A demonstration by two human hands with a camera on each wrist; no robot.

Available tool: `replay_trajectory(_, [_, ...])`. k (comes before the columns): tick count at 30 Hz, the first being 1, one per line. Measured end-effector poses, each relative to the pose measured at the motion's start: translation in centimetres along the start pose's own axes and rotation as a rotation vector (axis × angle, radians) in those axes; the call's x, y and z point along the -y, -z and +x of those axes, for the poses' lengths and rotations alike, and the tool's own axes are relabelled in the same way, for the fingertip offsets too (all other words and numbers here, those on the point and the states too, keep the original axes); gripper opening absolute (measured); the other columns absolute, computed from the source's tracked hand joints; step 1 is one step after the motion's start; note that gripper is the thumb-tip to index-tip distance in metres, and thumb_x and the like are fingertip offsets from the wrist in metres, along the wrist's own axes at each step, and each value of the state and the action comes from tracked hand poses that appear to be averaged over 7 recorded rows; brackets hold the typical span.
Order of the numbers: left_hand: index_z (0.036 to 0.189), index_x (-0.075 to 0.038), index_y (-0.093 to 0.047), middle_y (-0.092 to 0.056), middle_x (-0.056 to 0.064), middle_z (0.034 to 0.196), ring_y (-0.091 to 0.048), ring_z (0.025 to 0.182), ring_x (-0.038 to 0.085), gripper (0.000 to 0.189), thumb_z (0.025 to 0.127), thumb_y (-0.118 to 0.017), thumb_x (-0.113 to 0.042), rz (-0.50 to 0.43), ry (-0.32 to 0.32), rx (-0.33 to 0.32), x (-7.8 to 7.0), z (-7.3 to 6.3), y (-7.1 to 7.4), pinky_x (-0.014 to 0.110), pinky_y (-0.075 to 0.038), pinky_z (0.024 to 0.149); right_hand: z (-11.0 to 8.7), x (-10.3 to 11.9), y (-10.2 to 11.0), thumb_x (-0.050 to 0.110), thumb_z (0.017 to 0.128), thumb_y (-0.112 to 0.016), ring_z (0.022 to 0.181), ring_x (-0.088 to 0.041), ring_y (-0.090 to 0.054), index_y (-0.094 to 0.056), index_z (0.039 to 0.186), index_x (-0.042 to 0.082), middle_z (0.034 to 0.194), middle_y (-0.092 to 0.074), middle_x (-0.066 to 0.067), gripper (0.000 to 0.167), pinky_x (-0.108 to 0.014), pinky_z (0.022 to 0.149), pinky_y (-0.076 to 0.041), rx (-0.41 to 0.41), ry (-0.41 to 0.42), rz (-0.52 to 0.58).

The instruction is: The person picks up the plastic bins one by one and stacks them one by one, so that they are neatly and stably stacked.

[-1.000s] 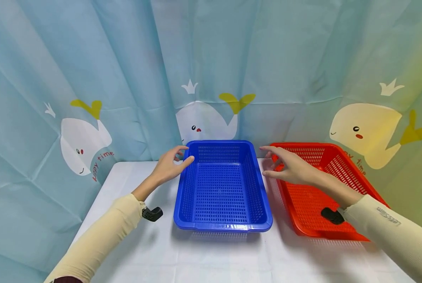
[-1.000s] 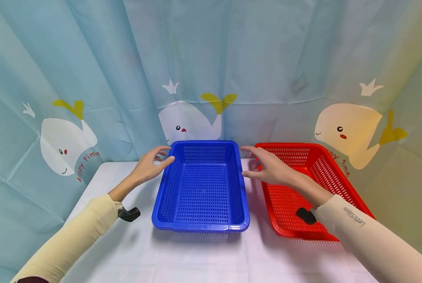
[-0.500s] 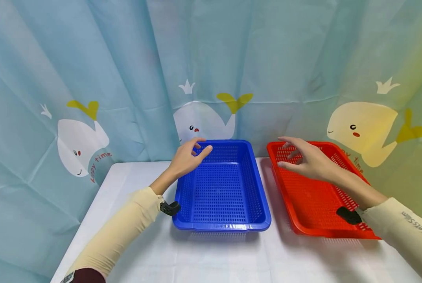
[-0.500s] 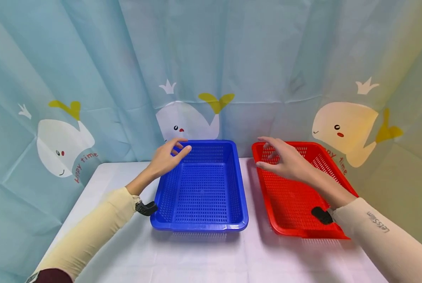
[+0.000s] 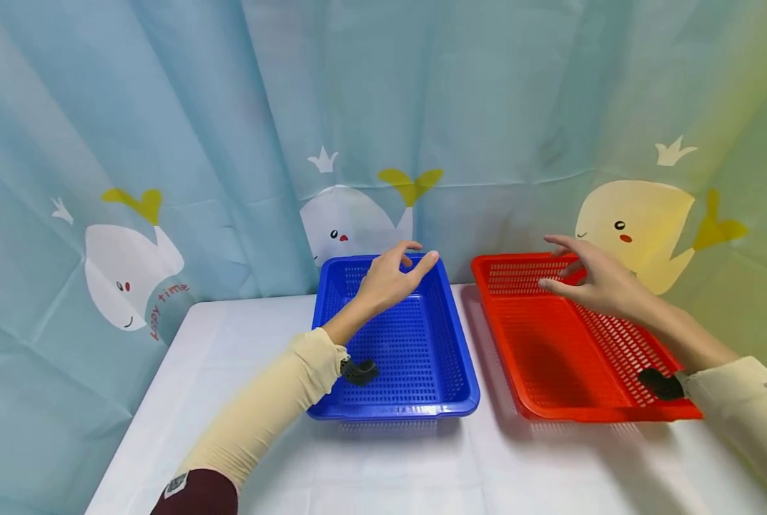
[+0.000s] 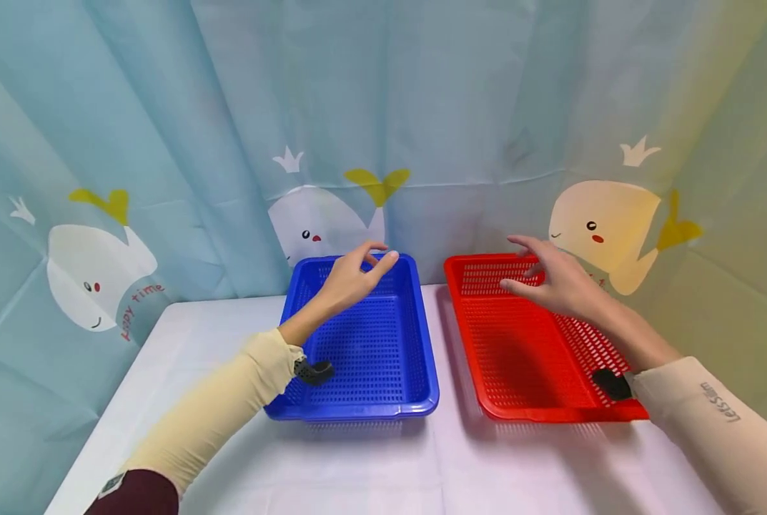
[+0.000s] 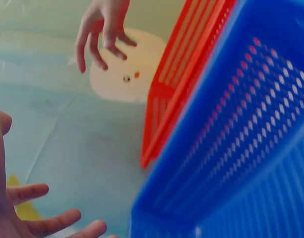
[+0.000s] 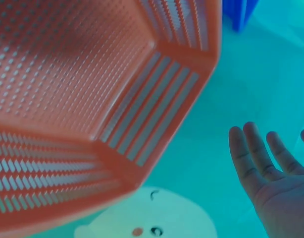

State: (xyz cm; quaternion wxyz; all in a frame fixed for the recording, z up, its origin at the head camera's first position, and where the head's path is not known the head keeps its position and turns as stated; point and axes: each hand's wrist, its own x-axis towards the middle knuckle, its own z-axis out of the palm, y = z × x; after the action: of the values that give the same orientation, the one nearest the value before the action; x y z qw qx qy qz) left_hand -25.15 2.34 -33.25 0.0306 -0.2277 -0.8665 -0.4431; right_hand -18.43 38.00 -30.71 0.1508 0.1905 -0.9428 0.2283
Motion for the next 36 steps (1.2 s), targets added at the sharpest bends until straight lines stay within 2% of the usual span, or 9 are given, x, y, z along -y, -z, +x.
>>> replay_trajectory(10, [0.143,-0.028,-0.055,-0.066,-0.001,0.112,-0.063,0.090,0.016,0.072,0.092,-0.045,-0.079,-0.027,0.095,0.001,-3.9,0.6,-5.5,0.041,-0.052,0.069,-1.8,-2.9,1.7,0.018,0.085,-0.085,0.090,-0.041,-0.069,-0.043,0.152,0.003,0.122,-0.061,-0.026,0.080,-0.024,0.068,-0.054,-0.022,-0.066,-0.054])
replay_trajectory(13, [0.143,-0.028,-0.054,-0.065,-0.002,0.113,-0.061,0.093,0.015,0.073,0.092,-0.044,-0.080,-0.044,0.122,-0.016,-4.6,0.7,-7.1,0.041,-0.052,0.072,-2.3,-3.6,1.9,0.016,0.086,-0.085,0.090,-0.044,-0.070,-0.043,0.152,0.004,0.121,-0.061,-0.027,0.080,-0.025,0.068,-0.056,-0.028,-0.087,-0.057])
replay_trajectory(17, [0.143,-0.028,-0.054,-0.064,-0.002,0.119,-0.062,0.100,0.019,0.075,0.092,-0.041,-0.082,-0.059,0.163,-0.041,-5.4,0.7,-8.9,0.048,-0.052,0.080,-2.7,-4.4,2.1,0.017,0.086,-0.084,0.089,-0.043,-0.071,-0.043,0.151,0.004,0.119,-0.060,-0.026,0.078,-0.045,0.072,-0.058,-0.035,-0.109,-0.087])
replay_trajectory(21, [0.146,-0.033,-0.051,-0.058,0.001,0.136,-0.060,0.116,0.026,0.078,0.091,-0.035,-0.086,-0.072,0.233,-0.040,-6.4,0.9,-10.4,0.056,-0.049,0.094,-3.1,-5.2,2.4,0.019,0.088,-0.082,0.088,-0.044,-0.071,-0.042,0.151,0.001,0.119,-0.059,-0.028,0.077,-0.059,0.077,-0.055,-0.021,-0.127,-0.104])
replay_trajectory(25, [0.152,-0.040,-0.043,-0.050,0.007,0.147,-0.055,0.127,0.034,0.079,0.090,-0.028,-0.087,-0.078,0.300,-0.001,-7.2,1.0,-11.8,0.060,-0.043,0.103,-3.4,-6.3,2.6,0.021,0.088,-0.081,0.087,-0.046,-0.069,-0.041,0.150,-0.002,0.119,-0.055,-0.032,0.077,-0.066,0.080,-0.053,0.025,-0.151,-0.115])
replay_trajectory(30, [0.159,-0.043,-0.030,-0.043,0.009,0.157,-0.046,0.140,0.035,0.082,0.091,-0.019,-0.088,-0.127,0.356,0.062,-7.8,1.0,-13.1,0.062,-0.036,0.111,-3.7,-7.9,2.8,0.026,0.089,-0.080,0.082,-0.035,-0.061,-0.040,0.148,-0.007,0.116,-0.053,-0.035,0.077,-0.051,0.072,-0.050,0.114,-0.167,-0.179])
replay_trajectory(32, [0.160,-0.043,-0.027,-0.041,0.007,0.159,-0.039,0.146,0.032,0.082,0.091,-0.018,-0.087,-0.160,0.381,0.078,-7.9,1.0,-13.5,0.061,-0.034,0.114,-3.8,-8.5,2.9,0.028,0.090,-0.079,0.081,-0.033,-0.058,-0.039,0.147,-0.009,0.110,-0.054,-0.034,0.079,-0.051,0.072,-0.049,0.163,-0.184,-0.189])
replay_trajectory(35, [0.162,-0.042,-0.023,-0.038,0.006,0.162,-0.031,0.151,0.029,0.083,0.092,-0.020,-0.086,-0.212,0.428,0.094,-7.9,0.9,-14.2,0.056,-0.032,0.118,-4.2,-9.1,3.0,0.031,0.092,-0.076,0.090,-0.043,-0.061,-0.034,0.148,-0.011,0.113,-0.056,-0.038,0.082,-0.062,0.079,-0.052,0.242,-0.229,-0.179])
replay_trajectory(36, [0.162,-0.042,-0.023,-0.037,0.007,0.163,-0.030,0.152,0.029,0.083,0.092,-0.021,-0.086,-0.231,0.450,0.095,-7.9,0.9,-14.4,0.056,-0.038,0.115,-4.4,-9.2,3.1,0.032,0.093,-0.075,0.094,-0.048,-0.061,-0.032,0.149,-0.012,0.115,-0.055,-0.041,0.083,-0.064,0.081,-0.051,0.267,-0.247,-0.168])
